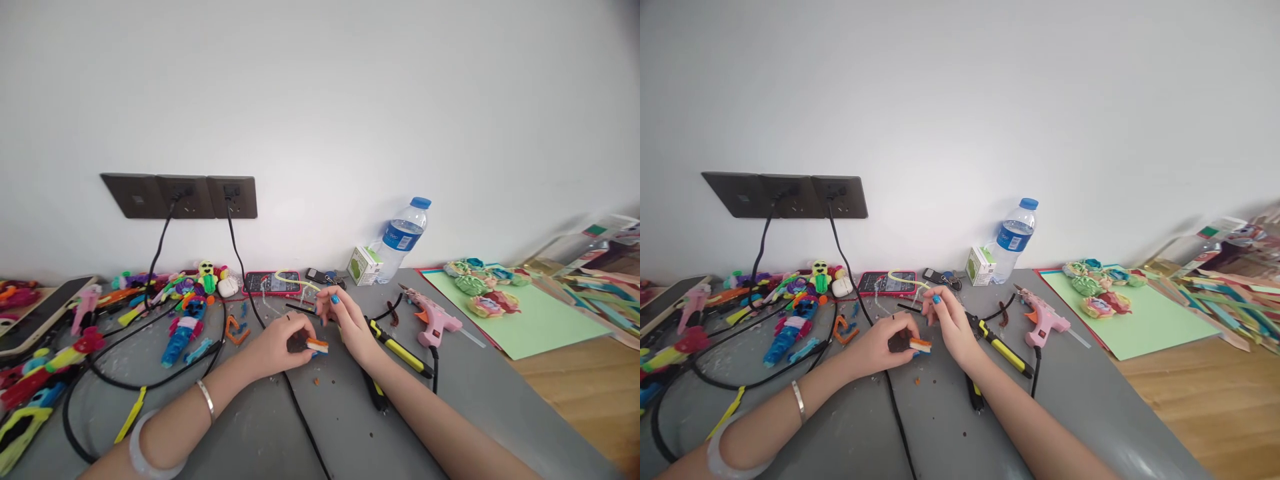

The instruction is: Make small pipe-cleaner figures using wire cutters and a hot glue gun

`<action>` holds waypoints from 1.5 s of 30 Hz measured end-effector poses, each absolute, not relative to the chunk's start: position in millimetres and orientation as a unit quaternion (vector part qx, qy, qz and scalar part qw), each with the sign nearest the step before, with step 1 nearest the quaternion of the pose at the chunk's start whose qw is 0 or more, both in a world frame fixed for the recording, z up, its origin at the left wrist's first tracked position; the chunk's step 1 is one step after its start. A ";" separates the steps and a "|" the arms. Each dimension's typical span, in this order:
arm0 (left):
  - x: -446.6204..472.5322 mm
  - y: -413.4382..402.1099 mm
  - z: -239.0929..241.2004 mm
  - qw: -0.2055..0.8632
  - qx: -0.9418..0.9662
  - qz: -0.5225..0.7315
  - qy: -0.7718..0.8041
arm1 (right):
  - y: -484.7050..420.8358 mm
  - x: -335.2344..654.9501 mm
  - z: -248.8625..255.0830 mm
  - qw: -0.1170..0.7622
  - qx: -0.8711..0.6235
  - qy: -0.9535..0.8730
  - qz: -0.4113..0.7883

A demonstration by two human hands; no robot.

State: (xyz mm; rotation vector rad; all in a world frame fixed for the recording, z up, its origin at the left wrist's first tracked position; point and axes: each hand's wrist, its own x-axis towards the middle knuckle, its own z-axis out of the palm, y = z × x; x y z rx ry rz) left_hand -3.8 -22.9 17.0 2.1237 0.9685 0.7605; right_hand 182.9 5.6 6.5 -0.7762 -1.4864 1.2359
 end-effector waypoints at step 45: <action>-2.6 -21.1 13.9 0.323 0.831 0.248 0.378 | -3.5 184.0 1.3 0.333 -0.445 -0.817 0.156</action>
